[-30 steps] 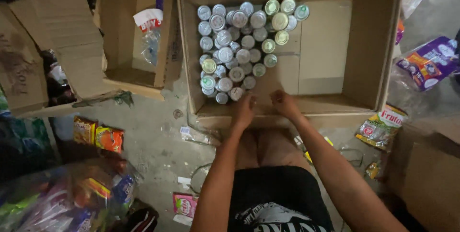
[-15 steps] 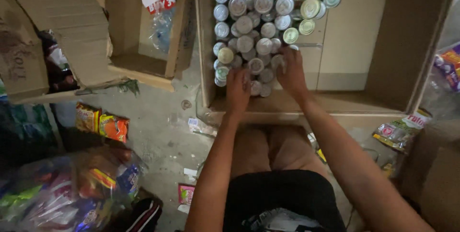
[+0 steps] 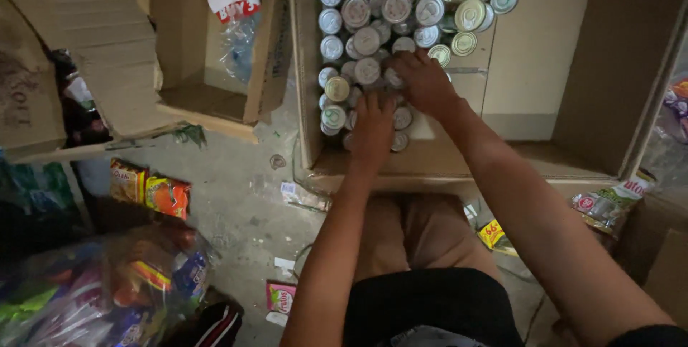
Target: Restocking canned goods from a cardboard box onto grocery store shelves.
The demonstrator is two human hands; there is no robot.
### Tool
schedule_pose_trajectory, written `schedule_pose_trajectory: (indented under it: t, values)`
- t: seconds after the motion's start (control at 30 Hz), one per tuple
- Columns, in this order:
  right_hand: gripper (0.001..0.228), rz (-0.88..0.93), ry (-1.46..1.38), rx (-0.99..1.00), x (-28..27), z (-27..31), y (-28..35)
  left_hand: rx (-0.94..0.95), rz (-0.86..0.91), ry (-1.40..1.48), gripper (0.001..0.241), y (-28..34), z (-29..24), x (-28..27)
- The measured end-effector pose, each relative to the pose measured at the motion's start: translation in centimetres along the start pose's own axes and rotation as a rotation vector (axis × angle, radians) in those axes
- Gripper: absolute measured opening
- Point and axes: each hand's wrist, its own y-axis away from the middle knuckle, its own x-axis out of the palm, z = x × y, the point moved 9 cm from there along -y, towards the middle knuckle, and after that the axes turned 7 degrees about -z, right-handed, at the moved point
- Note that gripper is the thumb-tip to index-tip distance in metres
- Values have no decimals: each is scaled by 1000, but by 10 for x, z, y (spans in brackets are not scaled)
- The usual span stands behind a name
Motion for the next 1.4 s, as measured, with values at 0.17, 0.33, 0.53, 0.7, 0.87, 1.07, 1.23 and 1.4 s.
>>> schedule_pose_trajectory:
  t: [0.17,0.33,0.53,0.7,0.87,1.07,1.23,1.4]
  values:
    - [57,-88,-37,52,-17,-7,10,-73,105,-95,49,-19,5,16]
    - [64,-51,-115,174,-33,-32,23,11,21,-6,42,-32,0,23]
    - [61,-164,-114,212,-53,-56,35,98,-113,49,48,-52,-18,15]
    - [64,-194,-135,219,-52,-64,33,95,-136,-94,50,-73,-19,11]
    - [55,-162,-64,240,-53,-48,34,48,-151,-85,56,-73,-13,-9]
    - [40,-277,-190,209,-61,-14,29,39,-222,-332,45,-58,20,-23]
    - [60,-251,-240,142,-39,17,16,69,22,-237,56,-63,27,-13]
    - [61,-269,-378,185,-14,17,25,3,-116,-6,40,-58,45,-2]
